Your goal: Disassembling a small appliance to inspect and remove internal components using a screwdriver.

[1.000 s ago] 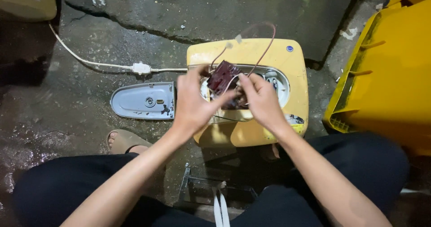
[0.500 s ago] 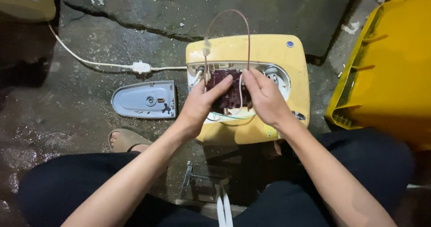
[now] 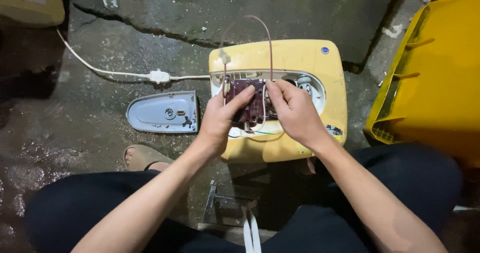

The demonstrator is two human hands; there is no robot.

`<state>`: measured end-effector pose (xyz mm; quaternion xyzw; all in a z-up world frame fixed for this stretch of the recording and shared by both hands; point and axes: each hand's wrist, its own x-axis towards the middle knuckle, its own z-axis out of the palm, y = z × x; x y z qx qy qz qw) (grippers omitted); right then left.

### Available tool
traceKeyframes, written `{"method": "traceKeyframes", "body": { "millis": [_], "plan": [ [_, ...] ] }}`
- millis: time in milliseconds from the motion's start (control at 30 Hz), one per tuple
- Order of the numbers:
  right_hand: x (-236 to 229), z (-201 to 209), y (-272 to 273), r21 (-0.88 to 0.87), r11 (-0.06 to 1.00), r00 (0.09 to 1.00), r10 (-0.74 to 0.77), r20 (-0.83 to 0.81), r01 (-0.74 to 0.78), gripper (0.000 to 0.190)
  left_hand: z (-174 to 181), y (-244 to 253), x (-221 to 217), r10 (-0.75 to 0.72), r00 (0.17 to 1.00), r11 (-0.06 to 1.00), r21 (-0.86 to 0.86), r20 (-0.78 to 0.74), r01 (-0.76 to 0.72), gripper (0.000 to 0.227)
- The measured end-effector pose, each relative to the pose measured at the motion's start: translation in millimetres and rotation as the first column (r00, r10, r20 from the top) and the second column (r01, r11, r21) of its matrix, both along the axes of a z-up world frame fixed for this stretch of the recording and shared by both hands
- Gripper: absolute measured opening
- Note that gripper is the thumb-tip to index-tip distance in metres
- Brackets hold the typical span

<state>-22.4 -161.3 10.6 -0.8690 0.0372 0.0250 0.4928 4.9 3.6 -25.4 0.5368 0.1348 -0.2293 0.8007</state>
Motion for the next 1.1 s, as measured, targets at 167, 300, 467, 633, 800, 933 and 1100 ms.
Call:
{"method": "traceKeyframes", "body": {
  "millis": [167, 300, 467, 633, 800, 933, 1100],
  "plan": [
    [-13.2, -9.9, 20.5, 0.062, 0.988, 0.99, -0.14, 0.025, 0.138, 0.044, 4.1, -3.0, -1.1, 0.067, 0.997, 0.998, -0.019, -0.024, -0.067, 0.03],
    [-2.1, -32.0, 2.8, 0.014, 1.0, 1.0, -0.019, 0.009, 0.019, 0.04, -15.9, 3.7, -2.4, 0.061, 0.997, 0.998, -0.008, -0.056, -0.062, 0.036],
    [-10.6, -15.5, 14.3, -0.001, 0.996, 0.996, -0.089, 0.027, 0.089, 0.042, -10.8, 0.1, -2.1, 0.093, 0.995, 0.996, 0.004, -0.045, -0.093, 0.034],
    [-14.9, -29.8, 16.5, 0.064, 0.986, 0.988, -0.156, 0.019, 0.154, 0.047, -5.6, 2.1, -9.7, 0.069, 0.995, 0.998, -0.004, -0.078, -0.069, 0.036],
    [-13.2, -17.9, 0.0, -0.035, 0.999, 1.0, -0.004, 0.026, 0.005, 0.05, -12.4, 7.5, -14.3, 0.059, 0.995, 0.998, -0.016, -0.079, -0.06, 0.033],
    [-19.3, -29.5, 18.0, 0.025, 0.99, 0.987, -0.141, 0.077, 0.14, 0.044, -5.4, 3.5, -8.2, 0.092, 0.994, 0.996, -0.013, -0.055, -0.093, 0.033],
    [-13.9, -11.9, 19.6, -0.057, 0.996, 0.994, -0.064, 0.088, 0.069, 0.043, -0.7, 6.4, -10.7, 0.054, 0.997, 0.999, -0.004, -0.051, -0.054, 0.034]
  ]
}}
